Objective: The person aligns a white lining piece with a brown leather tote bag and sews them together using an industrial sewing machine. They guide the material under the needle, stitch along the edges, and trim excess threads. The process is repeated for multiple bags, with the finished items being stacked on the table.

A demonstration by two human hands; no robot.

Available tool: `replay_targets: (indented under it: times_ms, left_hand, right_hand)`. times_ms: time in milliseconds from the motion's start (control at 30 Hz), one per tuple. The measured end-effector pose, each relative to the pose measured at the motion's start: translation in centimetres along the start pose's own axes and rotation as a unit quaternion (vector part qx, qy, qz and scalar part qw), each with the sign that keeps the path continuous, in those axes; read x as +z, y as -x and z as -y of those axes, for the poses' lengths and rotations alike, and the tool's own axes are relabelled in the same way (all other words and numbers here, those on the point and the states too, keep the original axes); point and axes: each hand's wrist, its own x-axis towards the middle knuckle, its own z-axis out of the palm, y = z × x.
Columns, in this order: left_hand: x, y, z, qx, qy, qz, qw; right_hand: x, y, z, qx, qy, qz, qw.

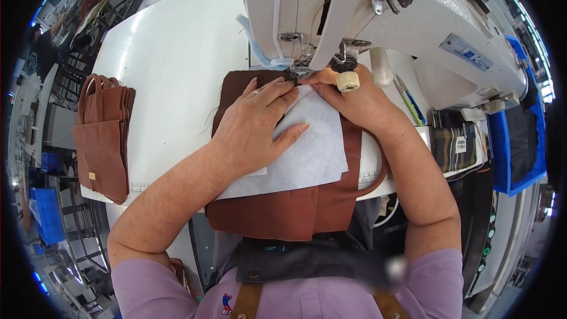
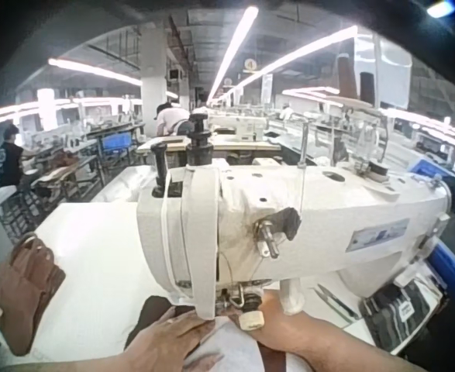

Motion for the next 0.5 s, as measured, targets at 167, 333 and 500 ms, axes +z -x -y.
replay_targets:
  times_ms: [167,333,500]
  left_hand:
    - [0.02,0.03,0.35,0.007,0.008,-0.001,1.000]
    - [-0.21,-0.06,0.54,0.012,0.019,0.002,1.000]
    - [-0.24,-0.09,0.59,0.014,0.012,0.003,1.000]
  right_hand:
    - [-0.09,0.07,0.22,0.002,0.001,0.001,1.000]
    - [-0.02,0.02,0.10,0.015,0.000,0.013,1.000]
    - [0.11,0.04,0.24,0.009,0.003,0.005,1.000]
